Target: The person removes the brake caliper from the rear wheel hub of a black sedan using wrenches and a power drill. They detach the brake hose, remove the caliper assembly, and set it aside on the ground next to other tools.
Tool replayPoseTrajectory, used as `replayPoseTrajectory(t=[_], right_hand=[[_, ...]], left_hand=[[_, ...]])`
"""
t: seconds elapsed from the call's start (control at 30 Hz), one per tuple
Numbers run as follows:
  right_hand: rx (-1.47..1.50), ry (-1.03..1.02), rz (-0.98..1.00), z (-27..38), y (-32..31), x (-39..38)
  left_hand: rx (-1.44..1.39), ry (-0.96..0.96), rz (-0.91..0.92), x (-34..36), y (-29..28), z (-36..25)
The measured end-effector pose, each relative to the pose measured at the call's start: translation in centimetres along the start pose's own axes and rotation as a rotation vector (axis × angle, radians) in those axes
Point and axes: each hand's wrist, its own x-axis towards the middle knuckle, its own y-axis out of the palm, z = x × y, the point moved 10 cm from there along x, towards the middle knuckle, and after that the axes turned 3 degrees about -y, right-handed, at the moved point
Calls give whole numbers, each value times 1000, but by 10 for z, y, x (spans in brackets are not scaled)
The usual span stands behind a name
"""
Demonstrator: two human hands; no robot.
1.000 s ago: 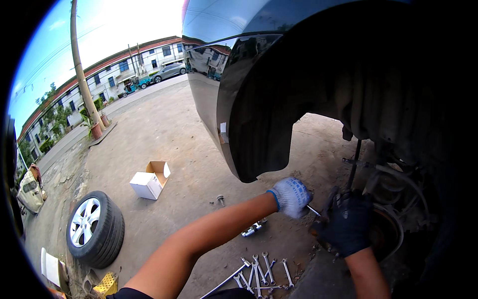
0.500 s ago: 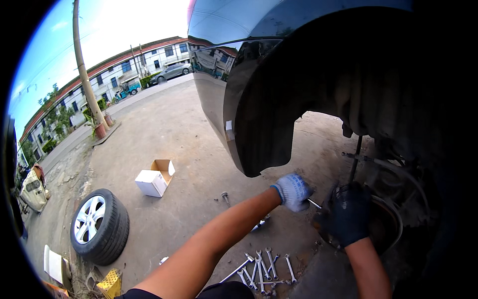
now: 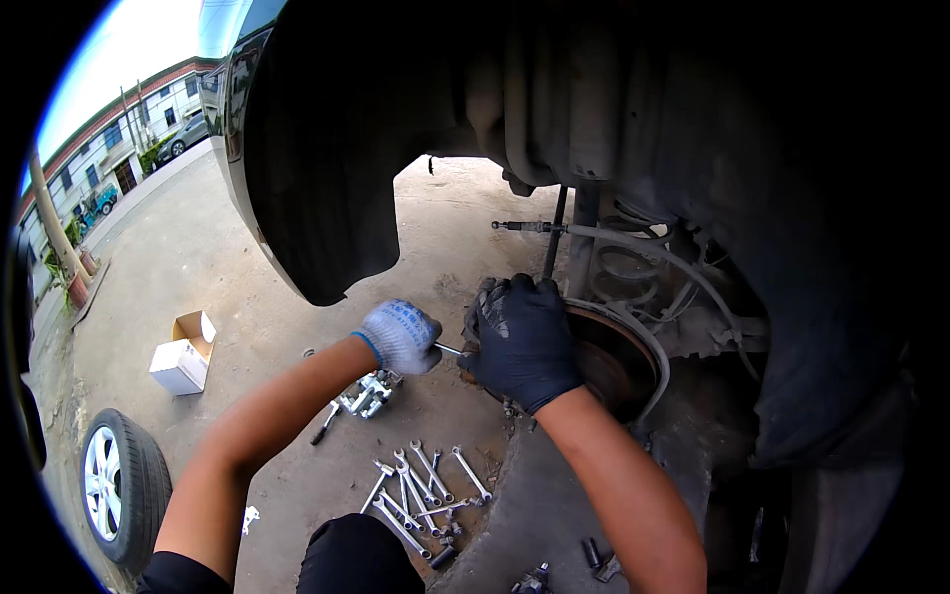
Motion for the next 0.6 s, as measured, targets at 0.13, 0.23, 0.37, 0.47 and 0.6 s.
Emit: replayPoseTrajectory(t=[0.13, 0.23, 0.37, 0.47, 0.6], right_hand=[[30, -12, -62, 2, 4, 0], [27, -22, -16, 2, 9, 1], [6, -9, 42, -1, 15, -1], [-1, -16, 9, -2, 9, 1], [-18, -62, 32, 6, 6, 3]], left_hand=[[157, 134, -33, 14, 7, 2], [198, 213, -47, 26, 15, 0], [177, 198, -76, 35, 21, 3], [184, 248, -133, 47, 19, 0], [316, 353, -154, 75, 16, -5]])
